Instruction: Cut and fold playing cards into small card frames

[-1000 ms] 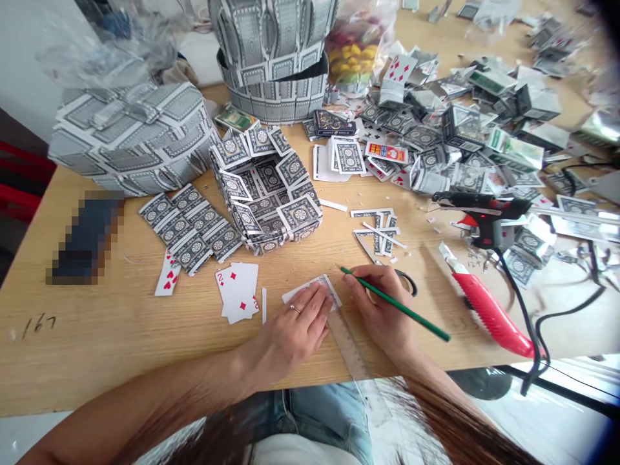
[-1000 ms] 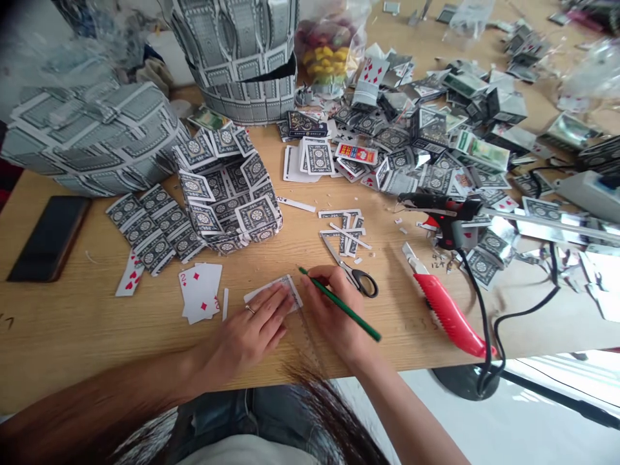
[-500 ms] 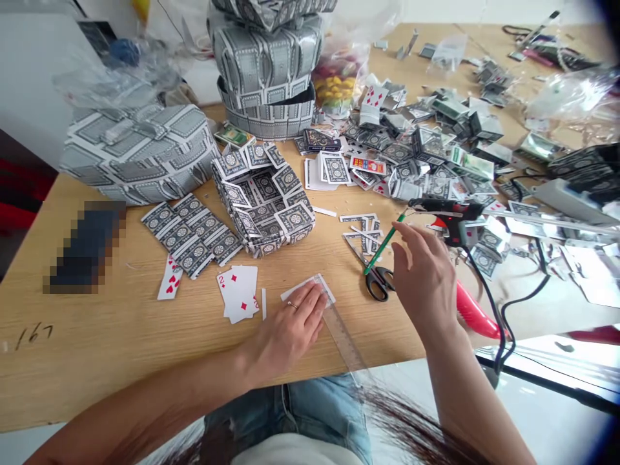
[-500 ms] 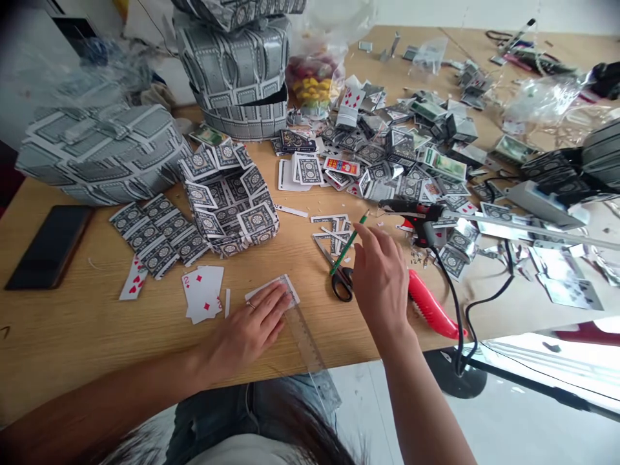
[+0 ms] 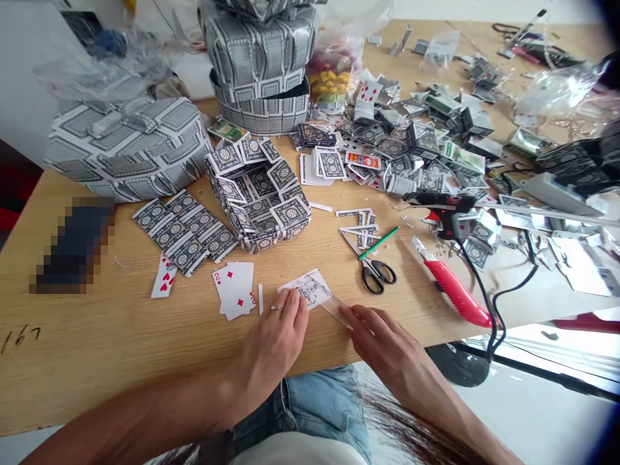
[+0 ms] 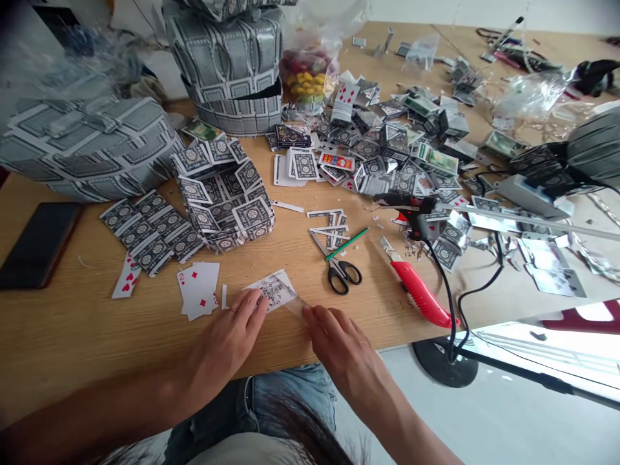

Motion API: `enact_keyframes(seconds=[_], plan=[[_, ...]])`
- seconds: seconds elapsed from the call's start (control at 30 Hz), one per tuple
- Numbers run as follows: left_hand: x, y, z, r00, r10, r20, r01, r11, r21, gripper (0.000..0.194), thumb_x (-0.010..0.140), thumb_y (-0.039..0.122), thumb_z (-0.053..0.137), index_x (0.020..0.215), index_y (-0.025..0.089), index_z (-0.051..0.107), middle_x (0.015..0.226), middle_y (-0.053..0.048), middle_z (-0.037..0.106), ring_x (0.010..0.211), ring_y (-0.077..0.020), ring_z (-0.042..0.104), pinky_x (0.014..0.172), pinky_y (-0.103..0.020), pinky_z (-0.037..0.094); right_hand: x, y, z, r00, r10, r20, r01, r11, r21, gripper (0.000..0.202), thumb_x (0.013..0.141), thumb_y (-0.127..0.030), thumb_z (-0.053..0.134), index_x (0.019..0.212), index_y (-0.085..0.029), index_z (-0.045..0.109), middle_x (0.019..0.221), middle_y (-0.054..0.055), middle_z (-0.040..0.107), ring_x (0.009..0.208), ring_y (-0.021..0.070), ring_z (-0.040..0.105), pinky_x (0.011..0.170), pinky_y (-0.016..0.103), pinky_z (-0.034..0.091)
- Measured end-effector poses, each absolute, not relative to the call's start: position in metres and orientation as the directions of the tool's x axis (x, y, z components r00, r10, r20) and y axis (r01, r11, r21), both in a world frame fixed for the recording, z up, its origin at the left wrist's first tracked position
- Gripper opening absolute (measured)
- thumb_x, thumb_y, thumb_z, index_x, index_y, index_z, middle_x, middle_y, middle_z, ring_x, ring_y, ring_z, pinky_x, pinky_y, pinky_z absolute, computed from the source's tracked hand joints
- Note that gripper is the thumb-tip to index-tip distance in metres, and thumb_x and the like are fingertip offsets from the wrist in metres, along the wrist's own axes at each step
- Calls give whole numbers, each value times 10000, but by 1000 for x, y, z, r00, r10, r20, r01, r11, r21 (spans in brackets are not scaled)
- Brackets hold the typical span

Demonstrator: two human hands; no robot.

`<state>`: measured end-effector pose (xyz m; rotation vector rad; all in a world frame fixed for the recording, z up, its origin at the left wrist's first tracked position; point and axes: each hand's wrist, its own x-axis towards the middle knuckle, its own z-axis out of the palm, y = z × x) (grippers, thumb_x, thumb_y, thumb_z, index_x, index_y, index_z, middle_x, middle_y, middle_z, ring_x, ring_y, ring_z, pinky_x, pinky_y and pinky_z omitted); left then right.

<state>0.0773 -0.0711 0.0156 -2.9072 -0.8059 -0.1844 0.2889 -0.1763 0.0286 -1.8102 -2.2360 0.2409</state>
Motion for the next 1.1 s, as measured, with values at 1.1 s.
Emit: enact_keyframes(seconds=[1.1], plan=[[62,-45,12,894,337,294,373,-925,-73,407,896,-19,369,1198,76,625,1191,-122,695,1100,-215,662,731,-241,569,295,-139,16,-257,941,219,923,306,-233,428,989,-175,373,1384,-184,539,1340,83,616,1245,227,578,970,377,550]])
